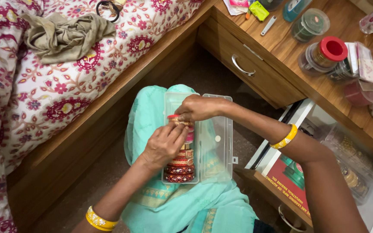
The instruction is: The person sits on the floor and organizes items in a bedroom. They wipe a printed poster with a cloth and place it in a drawer, then put plastic containers into the drawer. They open a container of bangles, remove several, place them on the bed, and then return them to the container before closing it.
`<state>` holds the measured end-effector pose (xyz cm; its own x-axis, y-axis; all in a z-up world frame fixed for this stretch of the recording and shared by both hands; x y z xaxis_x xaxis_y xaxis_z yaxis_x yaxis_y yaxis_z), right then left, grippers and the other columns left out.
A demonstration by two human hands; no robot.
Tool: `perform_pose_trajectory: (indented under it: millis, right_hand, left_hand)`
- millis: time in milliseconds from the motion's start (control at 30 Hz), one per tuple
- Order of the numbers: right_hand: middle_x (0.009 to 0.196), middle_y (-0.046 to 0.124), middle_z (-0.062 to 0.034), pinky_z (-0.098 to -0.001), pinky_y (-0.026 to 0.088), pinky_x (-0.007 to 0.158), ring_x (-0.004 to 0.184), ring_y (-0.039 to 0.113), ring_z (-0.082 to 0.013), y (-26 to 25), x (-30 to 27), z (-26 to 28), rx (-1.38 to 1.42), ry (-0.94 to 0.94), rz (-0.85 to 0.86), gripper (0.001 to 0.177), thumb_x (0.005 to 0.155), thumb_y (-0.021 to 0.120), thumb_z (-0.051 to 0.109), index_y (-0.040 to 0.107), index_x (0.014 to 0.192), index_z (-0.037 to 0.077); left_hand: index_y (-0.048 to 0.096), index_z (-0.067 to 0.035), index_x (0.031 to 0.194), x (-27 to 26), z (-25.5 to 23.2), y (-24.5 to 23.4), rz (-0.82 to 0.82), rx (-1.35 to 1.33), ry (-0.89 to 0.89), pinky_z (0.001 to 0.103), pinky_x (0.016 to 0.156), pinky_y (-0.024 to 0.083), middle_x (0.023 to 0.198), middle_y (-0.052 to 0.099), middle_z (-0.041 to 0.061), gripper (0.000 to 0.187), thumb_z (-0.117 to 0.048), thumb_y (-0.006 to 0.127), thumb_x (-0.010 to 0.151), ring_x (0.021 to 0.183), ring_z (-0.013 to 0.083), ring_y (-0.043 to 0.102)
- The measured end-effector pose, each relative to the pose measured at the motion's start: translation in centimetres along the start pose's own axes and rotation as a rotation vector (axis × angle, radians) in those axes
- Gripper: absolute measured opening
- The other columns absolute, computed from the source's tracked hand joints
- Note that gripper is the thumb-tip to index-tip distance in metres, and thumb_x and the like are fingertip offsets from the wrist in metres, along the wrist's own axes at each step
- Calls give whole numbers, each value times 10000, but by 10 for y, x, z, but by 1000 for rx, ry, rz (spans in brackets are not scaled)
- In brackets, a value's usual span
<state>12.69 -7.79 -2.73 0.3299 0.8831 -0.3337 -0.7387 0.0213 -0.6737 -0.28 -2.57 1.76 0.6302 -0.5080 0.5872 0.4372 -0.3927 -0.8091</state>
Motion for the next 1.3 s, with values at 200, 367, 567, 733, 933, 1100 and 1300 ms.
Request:
perform_pose_trajectory:
  millis: [200, 367, 567, 733, 933, 1100, 1300]
  right_hand:
    - [838, 726, -229, -463, 553, 716, 769, 722, -356, -1, 4, 7, -161, -43, -65, 217, 841, 693, 181, 764, 923, -6]
    - [898, 725, -225, -482, 563, 734, 803, 700, -391, -10, -14, 37, -411, -122, -277, 318, 896, 749, 255, 721, 868, -61]
    - [1131, 692, -246, -457, 580, 885, 1037, 703, -396, -14, -59, 69, -497, -366, -559, 353, 874, 764, 167, 667, 1127, -59]
    - [1106, 699, -272, -501, 540, 968, 1114, 677, -434, 0, -74, 76, -622, -365, -597, 512, 748, 794, 233, 657, 1123, -88]
    - [995, 706, -234, -532, 526, 1041, 944, 706, -371, 15, -63, 65, -608, -237, -479, 452, 859, 755, 104, 621, 1229, -119]
    - [977, 702, -236, -463, 557, 986, 898, 702, -377, 17, -57, 64, -529, -200, -444, 371, 906, 729, 90, 614, 1198, -108]
    - [1183, 700, -270, -432, 574, 888, 1019, 706, -388, -30, -118, 53, -589, -297, -880, 419, 871, 765, 193, 622, 1180, -52]
  left_hand:
    - [625, 58, 1324, 4, 37, 7, 23, -143, -274, 639, 1035, 425, 1355, 625, 227, 511, -144, 699, 860, 1423, 420, 418]
    - [642, -21, 1320, 3, 61, 36, 215, -282, -496, 815, 1026, 263, 1341, 664, 116, 484, -122, 709, 852, 1527, 365, 270]
    - [675, -143, 1296, -2, 66, 46, 266, -280, -568, 846, 1028, 242, 1172, 735, 65, 444, -150, 720, 854, 1512, 350, 322]
    - [670, -168, 1313, -8, 67, 56, 311, -309, -613, 832, 985, 285, 1142, 734, 84, 423, -144, 678, 891, 1419, 377, 429]
    - [624, -182, 1385, -11, 65, 53, 316, -416, -660, 773, 1055, 329, 1253, 696, 87, 466, -148, 652, 921, 1441, 378, 422]
    - [521, -155, 1433, -2, 52, 48, 411, -276, -580, 816, 1018, 281, 1402, 579, 99, 636, -241, 700, 829, 1490, 385, 290]
    - [549, -187, 1391, -6, 57, 56, 469, -282, -610, 775, 1053, 287, 1341, 612, 76, 493, -323, 641, 926, 1488, 359, 319]
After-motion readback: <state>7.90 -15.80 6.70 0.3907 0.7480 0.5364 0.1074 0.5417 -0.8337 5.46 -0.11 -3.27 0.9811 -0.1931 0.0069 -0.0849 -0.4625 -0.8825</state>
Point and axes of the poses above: each hand's wrist, its own x-axis towards the middle knuckle, its own y-axis out of the palm, z = x × y, the point moved 9 cm from there along x, towards the middle knuckle
